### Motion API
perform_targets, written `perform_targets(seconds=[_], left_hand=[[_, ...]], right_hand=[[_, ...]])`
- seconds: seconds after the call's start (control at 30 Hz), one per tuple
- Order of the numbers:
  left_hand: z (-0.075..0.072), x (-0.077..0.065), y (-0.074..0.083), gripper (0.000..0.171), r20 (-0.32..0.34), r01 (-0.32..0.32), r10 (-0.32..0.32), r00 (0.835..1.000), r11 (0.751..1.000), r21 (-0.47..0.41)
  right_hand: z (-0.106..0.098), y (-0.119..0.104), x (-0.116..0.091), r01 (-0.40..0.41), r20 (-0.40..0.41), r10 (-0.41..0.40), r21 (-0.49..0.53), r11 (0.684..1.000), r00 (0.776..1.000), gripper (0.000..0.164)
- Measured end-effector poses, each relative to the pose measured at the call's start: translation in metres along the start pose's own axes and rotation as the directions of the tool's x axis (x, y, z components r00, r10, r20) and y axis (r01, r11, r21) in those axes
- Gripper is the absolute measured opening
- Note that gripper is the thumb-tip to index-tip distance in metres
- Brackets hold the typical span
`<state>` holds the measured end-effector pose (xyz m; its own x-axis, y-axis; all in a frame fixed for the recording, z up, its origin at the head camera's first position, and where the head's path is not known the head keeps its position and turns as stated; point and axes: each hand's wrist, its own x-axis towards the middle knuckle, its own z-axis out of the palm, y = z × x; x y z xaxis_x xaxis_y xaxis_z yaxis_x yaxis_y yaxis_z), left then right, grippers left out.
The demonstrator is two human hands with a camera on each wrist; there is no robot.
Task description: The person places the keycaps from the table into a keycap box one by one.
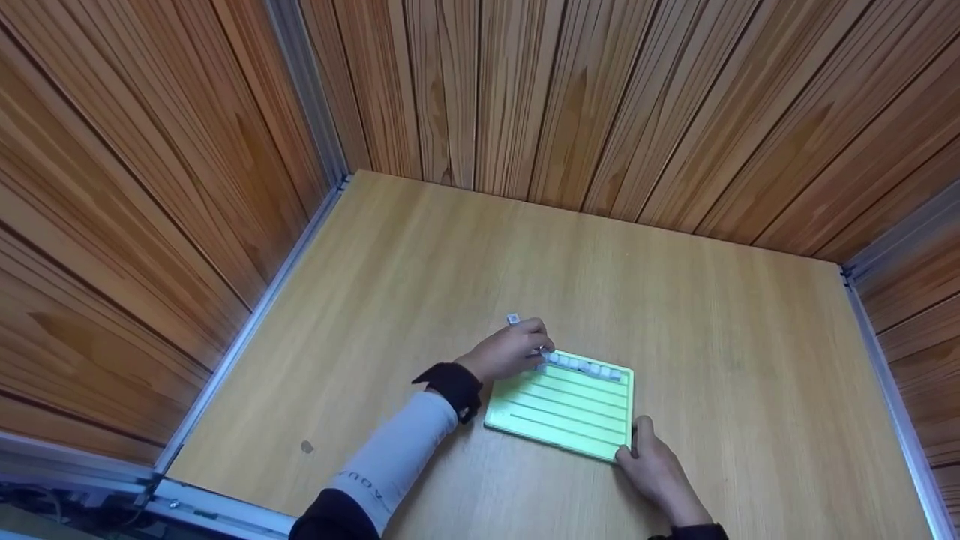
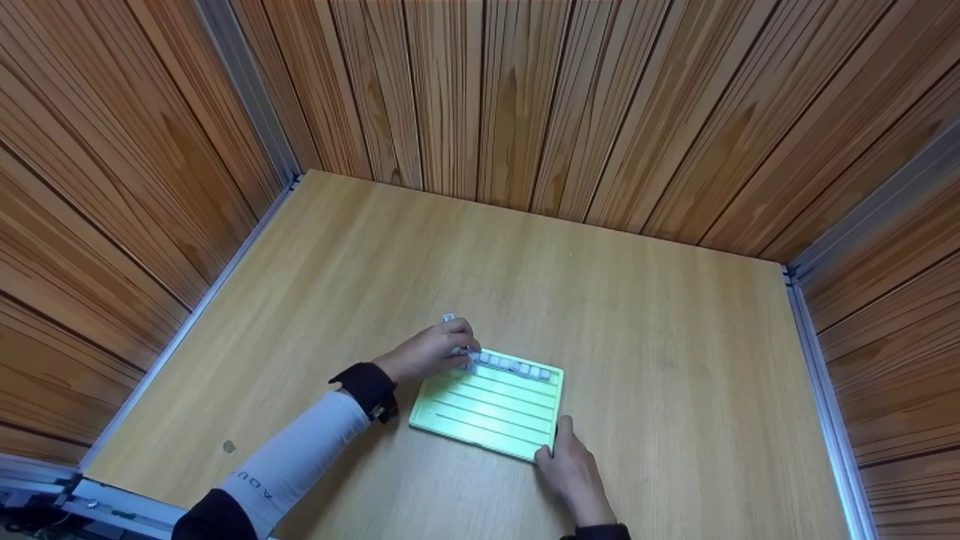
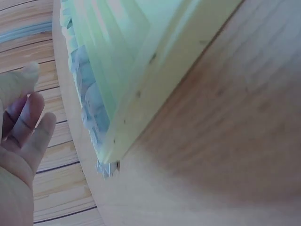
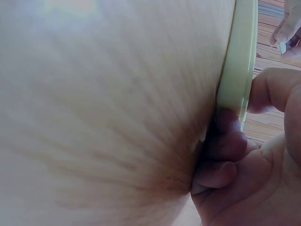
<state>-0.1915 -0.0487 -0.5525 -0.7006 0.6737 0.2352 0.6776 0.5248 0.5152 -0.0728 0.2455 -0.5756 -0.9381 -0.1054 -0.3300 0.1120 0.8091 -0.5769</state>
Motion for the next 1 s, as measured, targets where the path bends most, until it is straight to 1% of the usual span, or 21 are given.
perform_targets(seconds=[0.07, 0.13, 0.27, 0.37, 0.53, 0.73, 0.93, 1.0], left_hand=[[0.003, 0.003, 0.002, 0.017, 0.002, -0.031, 0.031, 1.0, 0.999, 0.044], [0.007, 0.005, 0.005, 0.017, 0.017, -0.043, 0.042, 0.999, 0.996, 0.077], [0.015, 0.009, 0.01, 0.015, 0.046, -0.03, 0.022, 0.999, 0.986, 0.166], [0.02, 0.011, 0.013, 0.012, 0.042, -0.023, 0.013, 0.999, 0.973, 0.23], [0.026, 0.014, 0.016, 0.01, 0.041, -0.019, 0.007, 0.999, 0.955, 0.297], [0.03, 0.015, 0.015, 0.009, 0.047, -0.019, 0.003, 0.999, 0.943, 0.332], [0.032, 0.015, 0.012, 0.009, 0.055, -0.006, -0.012, 0.998, 0.946, 0.325], [0.032, 0.015, 0.011, 0.009, 0.047, -0.01, -0.006, 0.999, 0.946, 0.323]], right_hand=[[0.0, 0.0, 0.0, 0.001, 0.004, -0.001, 0.002, 1.0, 1.0, 0.032], [0.0, 0.0, 0.0, -0.001, 0.007, 0.001, 0.004, 1.0, 1.0, 0.032], [0.0, 0.001, 0.001, -0.015, 0.009, 0.015, 0.001, 1.0, 1.0, 0.032], [0.0, 0.001, 0.001, -0.022, 0.013, 0.022, 0.003, 1.0, 1.0, 0.032], [0.0, 0.001, 0.002, -0.024, 0.015, 0.024, 0.008, 1.0, 1.0, 0.032], [0.0, 0.002, 0.001, -0.016, 0.008, 0.016, 0.011, 1.0, 1.0, 0.031], [0.0, 0.001, 0.001, -0.014, -0.004, 0.014, 0.01, 1.0, 1.0, 0.03], [0.0, 0.001, 0.0, -0.007, -0.011, 0.007, 0.007, 1.0, 1.0, 0.028]])
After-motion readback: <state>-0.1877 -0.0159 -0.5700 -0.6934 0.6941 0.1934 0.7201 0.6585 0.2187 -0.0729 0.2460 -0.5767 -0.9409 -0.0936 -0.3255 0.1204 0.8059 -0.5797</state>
